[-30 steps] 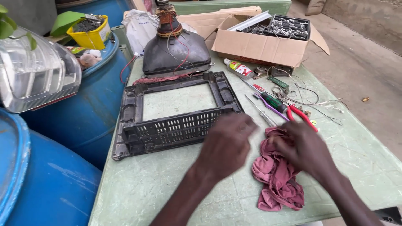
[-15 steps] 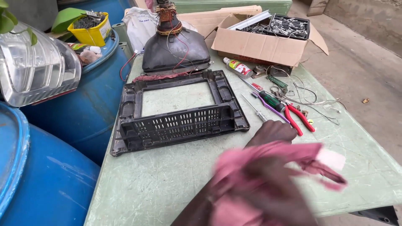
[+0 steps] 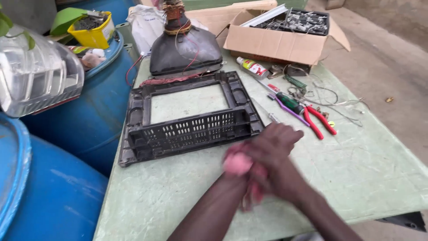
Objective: Cleaning a plastic TV casing using a cloth, cleaning liquid, and a toothbrush to remove dust and grime.
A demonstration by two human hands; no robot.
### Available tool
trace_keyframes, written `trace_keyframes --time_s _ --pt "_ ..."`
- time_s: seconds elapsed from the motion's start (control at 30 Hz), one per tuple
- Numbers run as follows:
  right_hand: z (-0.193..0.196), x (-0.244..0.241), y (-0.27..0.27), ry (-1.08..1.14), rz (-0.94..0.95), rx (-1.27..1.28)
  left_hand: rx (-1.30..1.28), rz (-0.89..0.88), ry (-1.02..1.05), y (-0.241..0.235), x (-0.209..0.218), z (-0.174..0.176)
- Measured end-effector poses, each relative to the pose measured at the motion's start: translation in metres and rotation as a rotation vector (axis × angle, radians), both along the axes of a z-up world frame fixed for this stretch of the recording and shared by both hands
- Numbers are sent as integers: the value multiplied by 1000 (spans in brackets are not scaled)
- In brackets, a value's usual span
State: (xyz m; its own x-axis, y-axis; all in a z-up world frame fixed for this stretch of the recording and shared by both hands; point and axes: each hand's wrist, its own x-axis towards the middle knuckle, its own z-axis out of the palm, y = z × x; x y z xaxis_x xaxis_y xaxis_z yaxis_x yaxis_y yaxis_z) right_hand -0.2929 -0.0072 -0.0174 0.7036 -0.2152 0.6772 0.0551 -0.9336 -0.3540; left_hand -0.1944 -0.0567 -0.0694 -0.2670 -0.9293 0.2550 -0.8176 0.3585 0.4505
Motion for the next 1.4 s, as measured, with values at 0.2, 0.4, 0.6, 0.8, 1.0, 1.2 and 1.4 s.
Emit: trace_keyframes --time_s 0.2,0.4,0.6,0.8,1.0,1.2,1.4 --pt "18 -50 -70 20 -650 223 -166 14 338 83 54 32" --pt "31 10 -55 131 -150 908 -460 1082 1318 178 82 47" --pt "-17 36 4 50 57 683 -545 1189 1045 200 101 95" --pt "-2 48 76 143 18 662 -542 1104 1044 219 84 98" --pt "13 43 105 234 455 753 -507 1231 1114 235 72 121" --pt "22 1 79 46 179 815 -449 904 1234 229 108 116" --pt "48 -63 1 -416 -511 880 -684 770 1170 205 134 95"
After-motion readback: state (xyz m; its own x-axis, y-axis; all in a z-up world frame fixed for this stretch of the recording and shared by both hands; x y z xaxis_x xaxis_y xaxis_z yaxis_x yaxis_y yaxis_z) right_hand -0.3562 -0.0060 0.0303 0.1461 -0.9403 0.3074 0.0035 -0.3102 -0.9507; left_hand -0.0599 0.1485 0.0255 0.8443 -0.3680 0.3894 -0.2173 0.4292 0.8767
